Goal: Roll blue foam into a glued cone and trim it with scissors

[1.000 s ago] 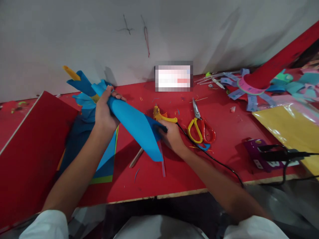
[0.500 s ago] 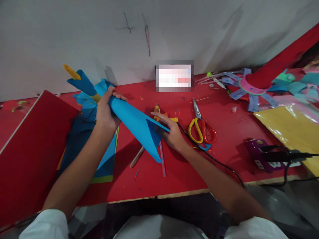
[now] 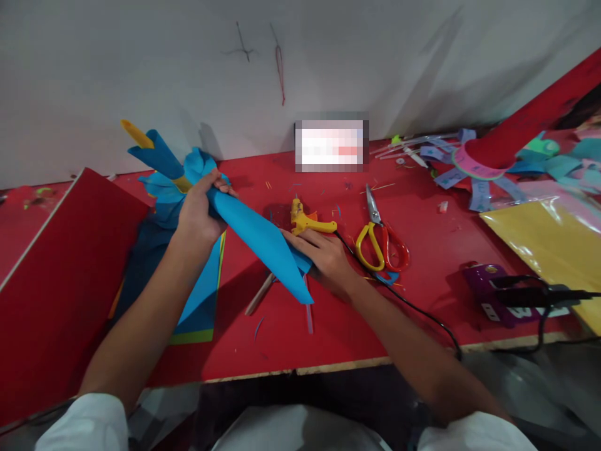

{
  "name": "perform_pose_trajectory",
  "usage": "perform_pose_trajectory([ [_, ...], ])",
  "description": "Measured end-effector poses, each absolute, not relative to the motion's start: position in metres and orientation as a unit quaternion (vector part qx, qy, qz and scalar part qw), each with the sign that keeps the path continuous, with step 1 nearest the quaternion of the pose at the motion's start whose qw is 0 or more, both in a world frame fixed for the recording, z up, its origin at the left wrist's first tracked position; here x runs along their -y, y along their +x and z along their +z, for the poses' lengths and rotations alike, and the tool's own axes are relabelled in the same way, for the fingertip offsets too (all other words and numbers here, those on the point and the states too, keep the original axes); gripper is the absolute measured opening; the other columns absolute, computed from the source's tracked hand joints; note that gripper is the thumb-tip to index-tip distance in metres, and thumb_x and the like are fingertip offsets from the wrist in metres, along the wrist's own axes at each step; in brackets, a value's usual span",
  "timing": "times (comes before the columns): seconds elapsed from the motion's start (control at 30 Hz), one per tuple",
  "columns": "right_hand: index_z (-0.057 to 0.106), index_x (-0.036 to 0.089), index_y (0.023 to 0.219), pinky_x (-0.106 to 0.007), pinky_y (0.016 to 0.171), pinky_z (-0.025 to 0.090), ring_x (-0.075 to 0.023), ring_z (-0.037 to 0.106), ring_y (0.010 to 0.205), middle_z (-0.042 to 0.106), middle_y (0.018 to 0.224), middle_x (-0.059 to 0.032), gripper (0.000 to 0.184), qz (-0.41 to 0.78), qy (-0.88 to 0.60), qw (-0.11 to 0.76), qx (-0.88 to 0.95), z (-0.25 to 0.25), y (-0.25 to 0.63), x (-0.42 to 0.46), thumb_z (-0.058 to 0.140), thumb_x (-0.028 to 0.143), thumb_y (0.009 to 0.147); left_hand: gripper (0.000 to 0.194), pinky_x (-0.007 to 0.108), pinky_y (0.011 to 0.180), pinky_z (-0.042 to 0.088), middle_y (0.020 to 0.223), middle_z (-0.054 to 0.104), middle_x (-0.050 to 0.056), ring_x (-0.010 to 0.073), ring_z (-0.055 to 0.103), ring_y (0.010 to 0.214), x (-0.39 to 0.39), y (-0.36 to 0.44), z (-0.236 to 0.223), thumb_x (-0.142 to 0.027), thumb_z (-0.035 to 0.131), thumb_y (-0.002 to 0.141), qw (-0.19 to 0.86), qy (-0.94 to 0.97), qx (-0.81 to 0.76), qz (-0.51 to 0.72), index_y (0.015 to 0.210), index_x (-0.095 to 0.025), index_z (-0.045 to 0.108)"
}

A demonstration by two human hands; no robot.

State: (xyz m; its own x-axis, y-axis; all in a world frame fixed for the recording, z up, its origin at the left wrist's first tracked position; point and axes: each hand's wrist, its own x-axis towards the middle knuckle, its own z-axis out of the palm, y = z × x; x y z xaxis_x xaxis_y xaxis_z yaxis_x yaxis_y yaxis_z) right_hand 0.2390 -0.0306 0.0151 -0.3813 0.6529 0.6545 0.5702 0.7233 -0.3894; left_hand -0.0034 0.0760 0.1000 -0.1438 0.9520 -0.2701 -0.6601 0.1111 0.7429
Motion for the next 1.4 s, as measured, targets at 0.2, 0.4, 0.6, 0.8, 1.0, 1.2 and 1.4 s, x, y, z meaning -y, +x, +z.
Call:
perform_pose_trajectory([
  [0.2,0.061,0.029,0.149,-0.039,0.093,0.065,-0.0277,0.078,0.111,0.079,0.127,-0.0093,0.047,0.122,-0.379,0.458,0.795,0.008,0.236,0.032,0.063,0.034,0.102,0.032,0.022,0.061,0.055,0.058,0.055,-0.005,0.0076,0.055,0.05,-0.08,-0.007,0.101,-0.02,0.081,0.091,0.635,0.175,-0.401,0.636,0.072,-0.021,0.056],
  [0.4,0.075,0.03,0.132,-0.048,0.098,0.062,-0.0306,0.076,0.107,0.081,0.116,-0.0116,0.033,0.071,-0.38,0.453,0.803,0.015,0.245,0.03,0.064,0.028,0.101,0.032,0.022,0.06,0.054,0.056,0.052,-0.007,0.0073,0.054,0.048,-0.082,-0.007,0.099,-0.016,0.08,0.09,0.64,0.157,-0.394,0.641,0.072,-0.021,0.055],
  [0.6,0.06,0.036,0.153,-0.043,0.094,0.064,-0.0265,0.078,0.104,0.079,0.125,-0.0054,0.054,0.244,-0.397,0.478,0.744,0.007,0.239,0.024,0.067,0.033,0.099,0.037,0.017,0.055,0.049,0.053,0.048,-0.007,0.0051,0.05,0.045,-0.079,-0.005,0.108,-0.014,0.073,0.097,0.642,0.15,-0.39,0.643,0.068,-0.02,0.049],
  [0.8,0.058,0.033,0.157,-0.038,0.093,0.063,-0.0261,0.076,0.108,0.078,0.122,-0.0076,0.05,0.198,-0.373,0.415,0.806,0.011,0.237,0.024,0.054,0.034,0.107,0.04,0.019,0.054,0.049,0.052,0.049,-0.005,0.0057,0.049,0.045,-0.078,-0.006,0.109,-0.013,0.064,0.102,0.649,0.154,-0.387,0.637,0.066,-0.02,0.048],
  [1.0,0.052,0.028,0.162,-0.039,0.09,0.059,-0.0268,0.073,0.099,0.078,0.097,-0.01,0.053,0.017,-0.405,0.325,0.855,0.029,0.243,0.026,0.048,0.022,0.109,0.041,0.021,0.054,0.05,0.053,0.048,-0.006,0.0068,0.05,0.044,-0.082,-0.009,0.097,-0.013,0.074,0.095,0.638,0.155,-0.397,0.642,0.064,-0.021,0.048],
  [1.2,0.05,0.032,0.163,-0.043,0.096,0.058,-0.0264,0.071,0.106,0.077,0.115,-0.0105,0.052,0.021,-0.34,0.329,0.881,0.024,0.242,0.025,0.045,0.023,0.112,0.039,0.02,0.053,0.048,0.053,0.05,-0.006,0.0061,0.05,0.044,-0.083,-0.008,0.092,-0.013,0.075,0.094,0.632,0.16,-0.407,0.64,0.065,-0.02,0.049],
  [1.4,0.065,0.031,0.15,-0.043,0.099,0.059,-0.0264,0.071,0.11,0.075,0.123,-0.0115,0.044,0.017,-0.327,0.328,0.886,0.015,0.239,0.025,0.045,0.023,0.112,0.041,0.02,0.052,0.048,0.051,0.048,-0.006,0.0067,0.05,0.043,-0.088,-0.01,0.086,-0.013,0.073,0.095,0.617,0.148,-0.429,0.643,0.062,-0.02,0.049],
])
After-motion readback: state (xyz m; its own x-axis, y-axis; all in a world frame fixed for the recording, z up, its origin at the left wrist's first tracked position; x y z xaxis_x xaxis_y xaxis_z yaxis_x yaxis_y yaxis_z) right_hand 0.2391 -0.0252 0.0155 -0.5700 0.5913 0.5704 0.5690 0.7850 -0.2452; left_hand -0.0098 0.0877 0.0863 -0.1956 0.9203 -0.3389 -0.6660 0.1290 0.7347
